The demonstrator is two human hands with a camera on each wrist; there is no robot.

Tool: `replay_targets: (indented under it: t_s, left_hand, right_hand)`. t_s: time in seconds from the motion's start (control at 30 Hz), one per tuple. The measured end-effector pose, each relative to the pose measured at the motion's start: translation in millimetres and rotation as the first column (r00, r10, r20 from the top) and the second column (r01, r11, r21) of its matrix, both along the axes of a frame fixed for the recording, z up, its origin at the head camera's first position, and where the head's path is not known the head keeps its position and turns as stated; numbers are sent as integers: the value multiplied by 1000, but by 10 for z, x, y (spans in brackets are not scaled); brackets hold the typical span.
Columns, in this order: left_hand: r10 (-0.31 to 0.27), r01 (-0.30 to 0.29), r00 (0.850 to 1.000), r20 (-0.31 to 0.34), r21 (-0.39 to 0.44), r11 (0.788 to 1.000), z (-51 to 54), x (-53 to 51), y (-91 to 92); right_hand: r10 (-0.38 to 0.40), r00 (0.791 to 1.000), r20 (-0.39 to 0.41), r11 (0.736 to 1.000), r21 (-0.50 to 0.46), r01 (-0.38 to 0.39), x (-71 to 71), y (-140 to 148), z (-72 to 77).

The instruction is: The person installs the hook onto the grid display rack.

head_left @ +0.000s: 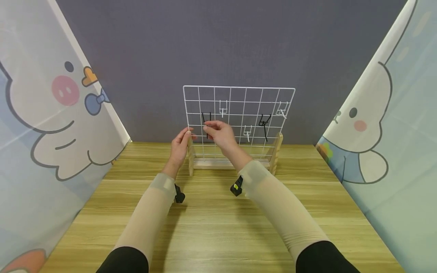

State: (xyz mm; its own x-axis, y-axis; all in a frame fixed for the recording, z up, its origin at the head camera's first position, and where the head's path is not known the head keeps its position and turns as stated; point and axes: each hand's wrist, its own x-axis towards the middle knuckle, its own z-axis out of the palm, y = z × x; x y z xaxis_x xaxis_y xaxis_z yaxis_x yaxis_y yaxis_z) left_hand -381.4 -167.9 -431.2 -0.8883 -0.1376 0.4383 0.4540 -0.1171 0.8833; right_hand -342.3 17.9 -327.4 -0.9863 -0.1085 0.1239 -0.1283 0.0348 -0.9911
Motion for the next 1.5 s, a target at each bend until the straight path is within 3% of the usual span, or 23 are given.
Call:
replay_targets:
  t_s: [1.03, 1.5]
  left_hand:
    - [-20, 20, 1000, 18, 7, 1000, -1, 6, -16]
    - [-16, 17, 999, 31, -34, 999, 14, 4, -58]
  right_hand:
    - [33, 999, -25, 999, 35, -32, 85, 62, -42]
    - [47, 998, -50, 998, 51, -44, 248, 229, -143]
